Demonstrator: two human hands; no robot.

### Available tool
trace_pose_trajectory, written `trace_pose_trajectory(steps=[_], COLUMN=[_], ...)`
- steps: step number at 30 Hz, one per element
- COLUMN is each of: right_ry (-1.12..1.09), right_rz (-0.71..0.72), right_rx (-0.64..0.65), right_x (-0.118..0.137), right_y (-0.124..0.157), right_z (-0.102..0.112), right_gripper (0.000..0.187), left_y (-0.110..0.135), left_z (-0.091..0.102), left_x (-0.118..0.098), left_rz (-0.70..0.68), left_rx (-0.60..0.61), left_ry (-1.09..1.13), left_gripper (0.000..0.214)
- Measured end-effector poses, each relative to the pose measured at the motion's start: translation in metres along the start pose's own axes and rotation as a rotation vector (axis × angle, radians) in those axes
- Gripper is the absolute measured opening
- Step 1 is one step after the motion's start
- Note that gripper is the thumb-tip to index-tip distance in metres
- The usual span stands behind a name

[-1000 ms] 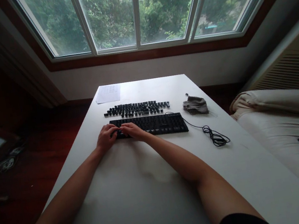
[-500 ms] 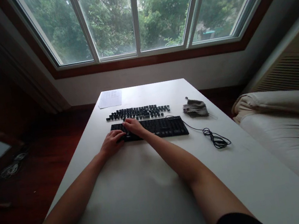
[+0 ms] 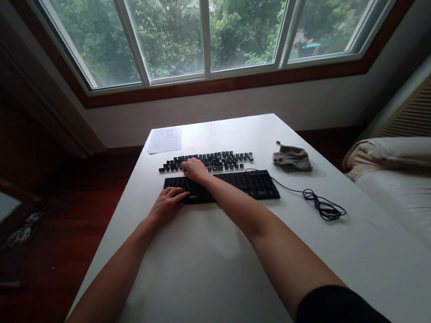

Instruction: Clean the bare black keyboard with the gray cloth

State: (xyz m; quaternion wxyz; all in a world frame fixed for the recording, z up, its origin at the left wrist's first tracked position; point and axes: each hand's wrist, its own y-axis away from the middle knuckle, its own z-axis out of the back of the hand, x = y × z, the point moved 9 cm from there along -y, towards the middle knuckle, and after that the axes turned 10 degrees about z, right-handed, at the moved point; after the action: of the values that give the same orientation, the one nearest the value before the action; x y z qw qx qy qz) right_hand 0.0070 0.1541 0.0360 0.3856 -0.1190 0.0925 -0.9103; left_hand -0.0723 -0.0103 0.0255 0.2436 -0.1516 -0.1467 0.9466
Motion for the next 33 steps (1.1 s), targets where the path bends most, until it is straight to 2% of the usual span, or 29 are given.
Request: trace_pose_trajectory(steps=[7,11,17,20,23,27,33], right_ry=[0.072,0.049,-0.215,-0.37,-0.486,-0.501,-0.41], right_rz=[0.02,0.072,0.133,0.171,0.166,0.174,0.163], right_rx=[0.045,-0.022,-0.138,-0.129,-0.066,-0.035,-0.012], right_x=[0.009,0.012,0.011,0.013,0.017,0.024,0.031], right_y=[-0.007,-0.002,0.032,0.059,0.082,0.1,0.101], right_z=[0.0,0.012,0.032,0.033,0.027,0.022,0.018], right_gripper=[0.02,0.018,0.013,0.011,0.011,0.01,0.012], left_y=[0.002,0.002,0.002,0.002,0.002,0.002,0.001], left_z=[0.005,0.007,0.009,0.009,0.008,0.008,0.008], left_x=[0.014,0.013,0.009,0.009,0.01,0.01,0.007], left_rz=[0.013,0.019,0.031,0.045,0.055,0.058,0.064], left_rx=[-0.019,-0.034,-0.061,-0.069,-0.069,-0.067,-0.075], left_ry=[0.064,0.074,0.083,0.073,0.075,0.088,0.096], left_gripper=[0.046,0.045,0.046,0.045,0.045,0.044,0.044])
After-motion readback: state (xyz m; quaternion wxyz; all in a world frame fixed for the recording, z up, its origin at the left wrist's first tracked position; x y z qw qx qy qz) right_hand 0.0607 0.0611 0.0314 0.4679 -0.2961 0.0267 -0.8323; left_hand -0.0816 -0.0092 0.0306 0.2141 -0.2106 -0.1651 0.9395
